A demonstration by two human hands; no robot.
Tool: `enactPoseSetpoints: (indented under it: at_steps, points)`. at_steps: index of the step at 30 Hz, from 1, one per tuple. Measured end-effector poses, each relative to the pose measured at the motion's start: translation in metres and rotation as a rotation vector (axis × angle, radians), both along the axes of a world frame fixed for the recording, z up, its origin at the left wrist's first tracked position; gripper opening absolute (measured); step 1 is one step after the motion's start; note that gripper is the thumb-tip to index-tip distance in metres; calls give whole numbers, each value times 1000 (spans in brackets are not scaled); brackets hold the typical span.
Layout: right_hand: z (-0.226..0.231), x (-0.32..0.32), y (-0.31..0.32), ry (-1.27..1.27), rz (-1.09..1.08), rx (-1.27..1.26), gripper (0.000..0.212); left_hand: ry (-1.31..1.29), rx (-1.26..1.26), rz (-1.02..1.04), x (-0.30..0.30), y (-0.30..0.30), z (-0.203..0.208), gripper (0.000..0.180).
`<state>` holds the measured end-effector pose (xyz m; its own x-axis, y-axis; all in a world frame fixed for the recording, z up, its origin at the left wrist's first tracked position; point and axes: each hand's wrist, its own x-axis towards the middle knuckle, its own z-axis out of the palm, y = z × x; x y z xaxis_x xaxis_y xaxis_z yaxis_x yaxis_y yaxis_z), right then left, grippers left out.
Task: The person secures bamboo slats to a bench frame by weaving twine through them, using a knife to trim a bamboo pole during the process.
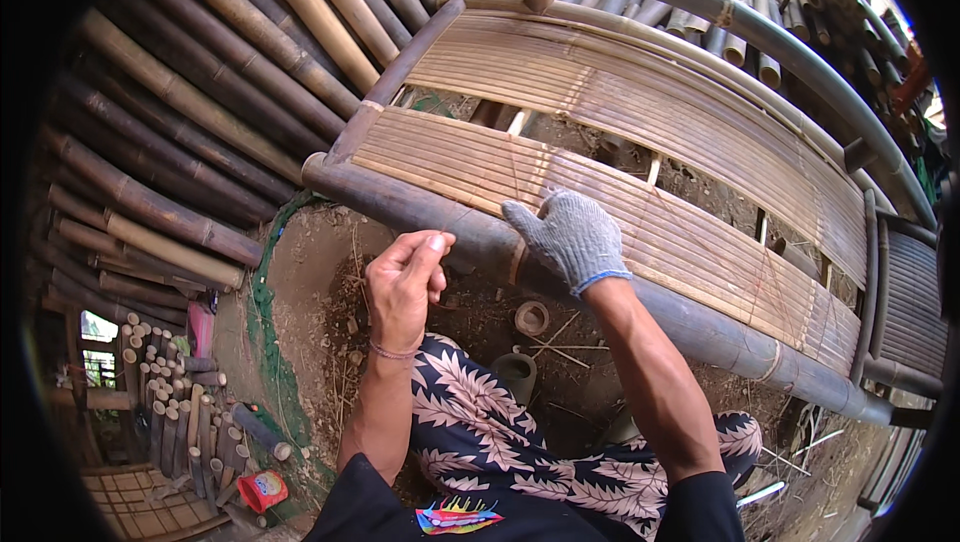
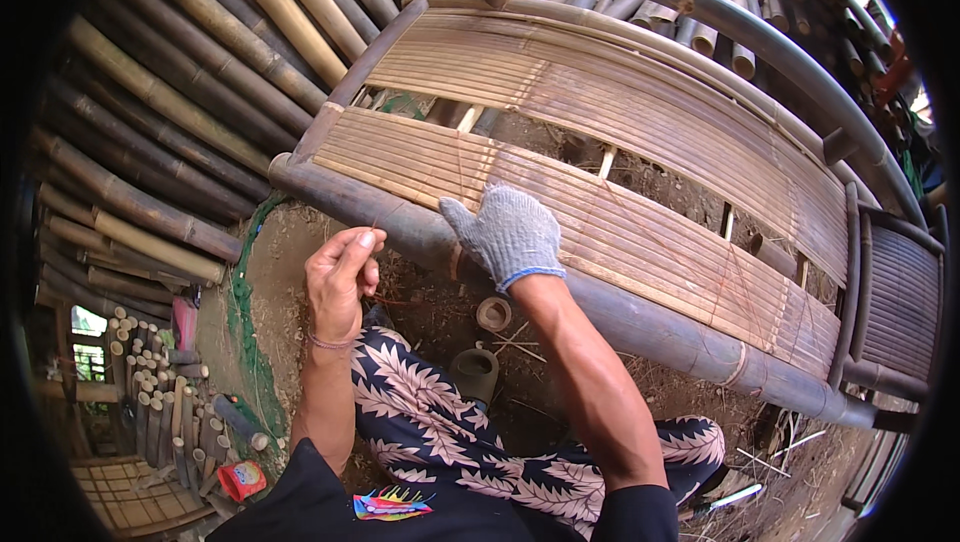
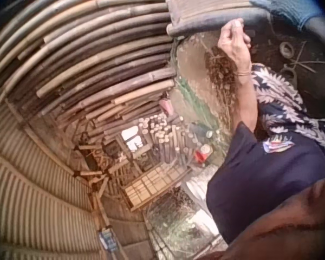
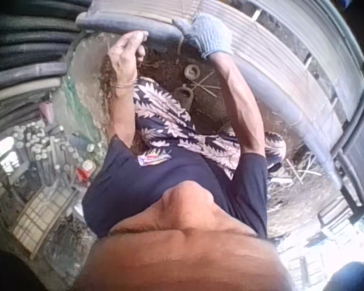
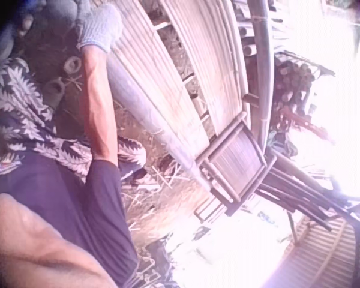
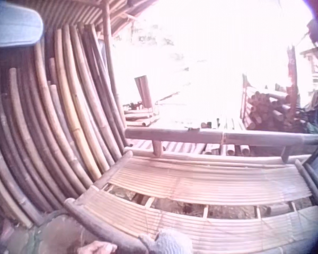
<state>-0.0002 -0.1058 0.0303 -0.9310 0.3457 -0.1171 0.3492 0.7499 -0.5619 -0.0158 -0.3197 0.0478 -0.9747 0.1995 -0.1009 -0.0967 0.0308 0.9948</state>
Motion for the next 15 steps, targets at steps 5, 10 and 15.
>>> enactPoseSetpoints:
  at_steps: [5, 10, 15]
  points:
    - [-26, -23, -20, 284, -129, -14, 38, -10, -48, -78, -26, 13, 0, 23]
    - [-16, -15, -7, 441, -159, -986, 20, -18, 176, -114, -75, 38, -12, 22]
    - [-23, -30, 4, 519, -119, -1689, 18, 300, -165, -55, -110, 58, -33, 27]
